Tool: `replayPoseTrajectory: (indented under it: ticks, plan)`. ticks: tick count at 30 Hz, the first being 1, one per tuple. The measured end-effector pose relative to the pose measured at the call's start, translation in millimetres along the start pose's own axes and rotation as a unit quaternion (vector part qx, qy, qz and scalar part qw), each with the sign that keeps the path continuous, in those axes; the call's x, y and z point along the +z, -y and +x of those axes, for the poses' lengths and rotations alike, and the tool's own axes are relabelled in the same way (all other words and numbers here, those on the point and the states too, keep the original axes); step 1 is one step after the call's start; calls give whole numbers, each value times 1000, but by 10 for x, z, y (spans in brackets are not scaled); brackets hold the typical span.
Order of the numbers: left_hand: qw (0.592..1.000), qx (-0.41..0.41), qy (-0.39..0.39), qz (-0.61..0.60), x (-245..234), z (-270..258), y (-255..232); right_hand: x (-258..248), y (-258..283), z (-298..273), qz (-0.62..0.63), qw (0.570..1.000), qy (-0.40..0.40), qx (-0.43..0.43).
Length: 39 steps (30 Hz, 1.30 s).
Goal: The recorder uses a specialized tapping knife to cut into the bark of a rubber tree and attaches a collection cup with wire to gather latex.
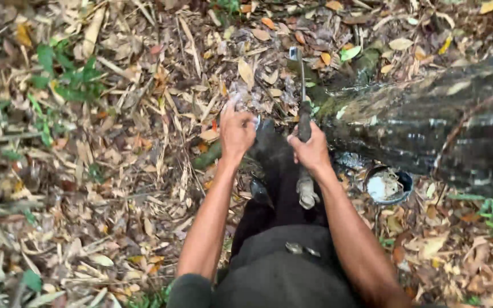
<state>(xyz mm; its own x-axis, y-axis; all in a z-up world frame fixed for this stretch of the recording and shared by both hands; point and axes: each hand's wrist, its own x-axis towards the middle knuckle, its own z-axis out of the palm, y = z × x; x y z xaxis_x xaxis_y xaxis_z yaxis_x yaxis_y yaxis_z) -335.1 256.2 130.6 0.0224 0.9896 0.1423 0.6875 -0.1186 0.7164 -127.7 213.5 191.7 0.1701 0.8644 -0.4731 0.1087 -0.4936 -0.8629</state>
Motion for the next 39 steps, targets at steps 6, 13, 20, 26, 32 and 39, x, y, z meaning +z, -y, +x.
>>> replayPoseTrajectory:
  ticks: [6, 13, 20, 26, 32, 39]
  plan:
    - [995, -24, 59, -81, 602, 1211, -252, -269, 776, 631, 79, 995, -57, -16]
    - [960, 23, 251, -122, 1224, 2310, -1371, -956, 945, 1448, 157, 971, -179, 6]
    - [877, 83, 441, -171, 1766, 3065, -2170, -1383, 976, 1886, 142, 920, -357, -81]
    - [768, 178, 598, -148, 2532, 3828, -2426, -1407, 1282, 2644, 293, 811, -498, 89]
    - [602, 182, 774, -65, 2472, 4364, -3232, -1448, 2130, 2836, 159, 724, -658, 130]
    - [452, 306, 817, -183, 2444, 3940, -3616, -1338, 2440, 2477, 64, 656, -747, 86]
